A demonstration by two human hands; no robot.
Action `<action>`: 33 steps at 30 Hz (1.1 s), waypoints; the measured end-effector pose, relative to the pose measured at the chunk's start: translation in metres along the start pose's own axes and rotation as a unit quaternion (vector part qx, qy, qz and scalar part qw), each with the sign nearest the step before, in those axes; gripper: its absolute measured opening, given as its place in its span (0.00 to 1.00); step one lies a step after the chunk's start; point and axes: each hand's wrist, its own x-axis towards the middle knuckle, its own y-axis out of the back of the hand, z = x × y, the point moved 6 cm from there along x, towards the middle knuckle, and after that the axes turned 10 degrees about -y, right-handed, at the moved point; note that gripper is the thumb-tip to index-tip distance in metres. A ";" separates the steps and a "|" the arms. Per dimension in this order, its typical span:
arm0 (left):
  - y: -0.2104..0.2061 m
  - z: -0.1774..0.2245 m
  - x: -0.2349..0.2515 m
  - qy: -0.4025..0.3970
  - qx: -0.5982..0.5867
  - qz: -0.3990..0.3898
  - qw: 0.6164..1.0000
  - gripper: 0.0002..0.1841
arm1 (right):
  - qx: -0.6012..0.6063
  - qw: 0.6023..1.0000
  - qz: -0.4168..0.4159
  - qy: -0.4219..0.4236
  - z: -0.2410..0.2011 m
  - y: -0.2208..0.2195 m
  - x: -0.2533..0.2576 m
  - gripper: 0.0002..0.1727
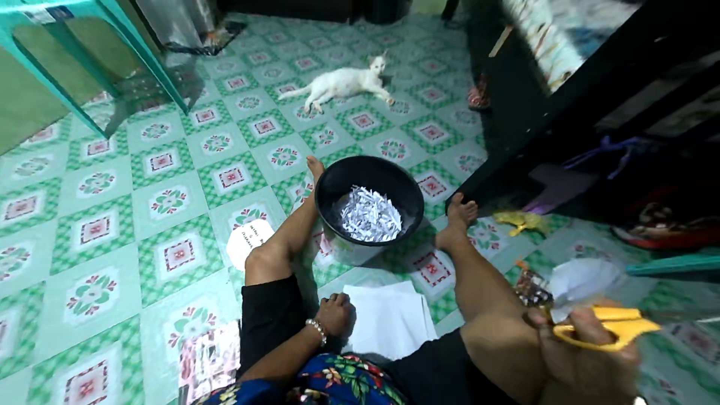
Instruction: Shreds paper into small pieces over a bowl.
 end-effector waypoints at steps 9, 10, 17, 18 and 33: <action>0.119 0.126 -0.042 -0.341 0.128 0.524 0.769 0.14 | -0.116 0.992 0.049 0.033 -0.003 0.018 -0.009 0.15; 0.137 0.126 -0.040 -0.296 0.130 0.532 0.783 0.19 | -0.125 0.990 0.051 0.035 -0.003 0.021 -0.008 0.15; 0.172 0.093 -0.015 -0.199 0.170 0.471 0.842 0.07 | -0.324 0.928 -0.046 -0.176 -0.003 -0.067 0.023 0.18; 0.169 0.093 -0.017 -0.217 0.178 0.472 0.835 0.06 | -0.360 0.913 -0.058 -0.185 -0.001 -0.069 0.028 0.20; 0.116 0.126 -0.059 -0.338 0.189 0.430 0.816 0.03 | -0.164 0.983 0.066 -0.042 0.030 0.011 0.013 0.13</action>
